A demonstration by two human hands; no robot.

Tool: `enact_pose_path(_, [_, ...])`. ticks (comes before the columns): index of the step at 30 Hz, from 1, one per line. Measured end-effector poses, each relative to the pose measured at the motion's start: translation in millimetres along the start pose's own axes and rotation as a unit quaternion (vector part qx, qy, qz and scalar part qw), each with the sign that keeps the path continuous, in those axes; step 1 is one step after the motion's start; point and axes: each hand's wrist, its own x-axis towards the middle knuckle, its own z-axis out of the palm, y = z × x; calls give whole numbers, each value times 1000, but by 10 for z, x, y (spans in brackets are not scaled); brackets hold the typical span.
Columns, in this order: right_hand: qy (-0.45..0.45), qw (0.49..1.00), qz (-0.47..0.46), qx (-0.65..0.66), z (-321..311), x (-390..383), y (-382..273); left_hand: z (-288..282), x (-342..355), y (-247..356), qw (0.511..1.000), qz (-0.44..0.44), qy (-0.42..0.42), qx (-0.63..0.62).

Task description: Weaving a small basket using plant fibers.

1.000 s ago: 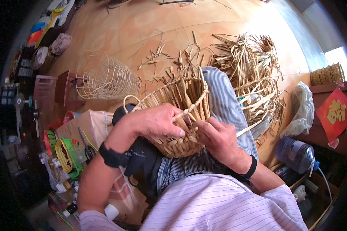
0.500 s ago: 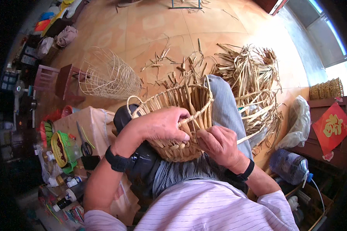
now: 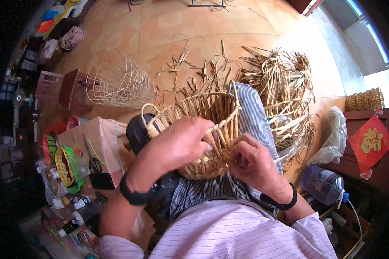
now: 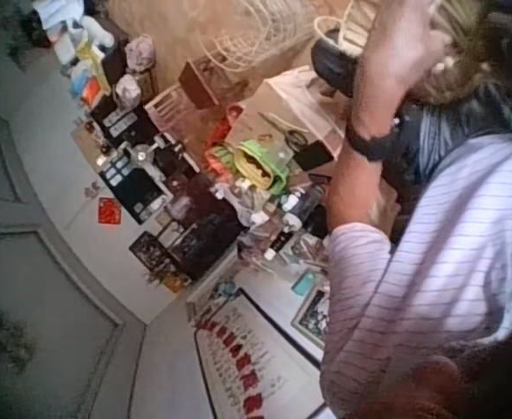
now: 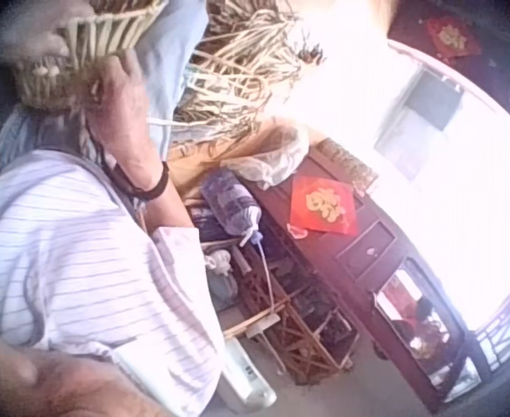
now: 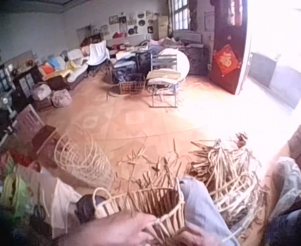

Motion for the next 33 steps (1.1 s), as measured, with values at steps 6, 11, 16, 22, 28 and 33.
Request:
enact_pose_path(6, [-75,950,176,248,-22,-6,14,119,-38,-86,994,36,81,57])
enact_pose_path(11, [-142,987,-59,42,-296,142,-90,12,83,-202,999,15,-32,16])
enact_pose_path(16, [-211,959,83,169,-426,-8,-109,-46,129,-196,997,23,-71,23])
enact_pose_path(22, [-122,970,-205,35,-510,1,-286,-41,194,-263,992,-21,-110,48])
enact_pose_path(28, [-155,949,-175,-211,-1176,-169,-734,-103,201,-256,988,-29,-151,17])
enact_pose_path(33, [148,810,-153,-547,-1713,-385,-476,-98,121,-272,990,-3,-142,16])
